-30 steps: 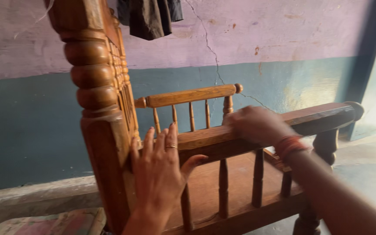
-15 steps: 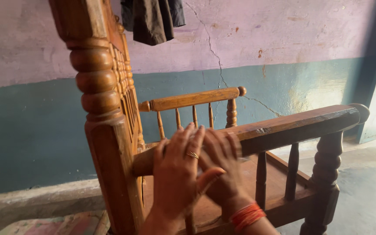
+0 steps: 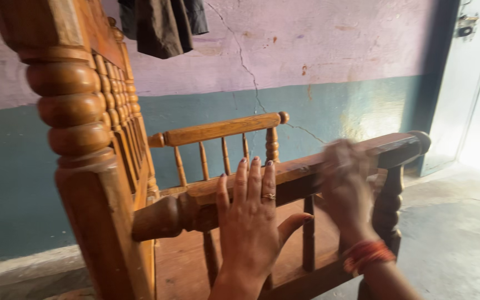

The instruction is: The person wipes a wooden chair with a white cloth, cleaning the backrest, armrests, and legs. The person uses both hands to hold the cloth and wipe different parts of the chair in a systematic manner.

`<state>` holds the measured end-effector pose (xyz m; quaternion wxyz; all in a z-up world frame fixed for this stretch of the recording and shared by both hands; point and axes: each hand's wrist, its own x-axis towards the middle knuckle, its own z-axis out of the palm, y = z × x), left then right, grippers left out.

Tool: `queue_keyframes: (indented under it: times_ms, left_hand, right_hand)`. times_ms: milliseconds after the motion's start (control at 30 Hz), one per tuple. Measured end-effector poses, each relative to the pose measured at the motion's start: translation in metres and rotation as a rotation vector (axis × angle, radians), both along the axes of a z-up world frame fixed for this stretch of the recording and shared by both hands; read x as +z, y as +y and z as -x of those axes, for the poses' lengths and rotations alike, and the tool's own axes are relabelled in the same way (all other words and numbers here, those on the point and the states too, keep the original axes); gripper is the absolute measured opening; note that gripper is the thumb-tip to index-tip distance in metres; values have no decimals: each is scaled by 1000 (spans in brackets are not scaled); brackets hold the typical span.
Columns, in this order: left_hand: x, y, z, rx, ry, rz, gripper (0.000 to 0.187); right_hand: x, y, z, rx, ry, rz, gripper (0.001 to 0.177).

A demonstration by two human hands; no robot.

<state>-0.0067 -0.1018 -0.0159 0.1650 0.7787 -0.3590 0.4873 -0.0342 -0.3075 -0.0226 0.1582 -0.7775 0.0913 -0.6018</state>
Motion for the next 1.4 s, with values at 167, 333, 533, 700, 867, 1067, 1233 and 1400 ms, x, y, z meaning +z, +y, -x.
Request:
queue_keyframes:
  times_ms: [167,333,533,700,867,1067,1233,1400]
  left_hand:
    - [0,-31,7,50,89,-58,116]
    - [2,-48,8,47,35,-55,119]
    - [4,-91,13,97,155,-162,123]
    - [10,-129,22,177,157,-299,125]
    - [21,-147,23,108,232,-329,126]
    - [47,-180,25,179,338,-554,130]
    - [63,-205,27,172,350,-655,123]
    - [72,-219,20,233,258,-713,79]
  right_hand:
    - [-11,54,2,-189,151,447,47]
    - [-8,-7,-8,-124,65,209,45]
    - [-1,-110,-14,-252,89,-75,51]
    - [-13,-83,6,-183,28,67,48]
    - [-18,-79,5,-310,20,374,48]
    - [14,-182,-8,-144,73,-145,40]
    - [32,-202,-6,-85,139,-301,42]
    - [-8,-185,-22,-85,-123,11,46]
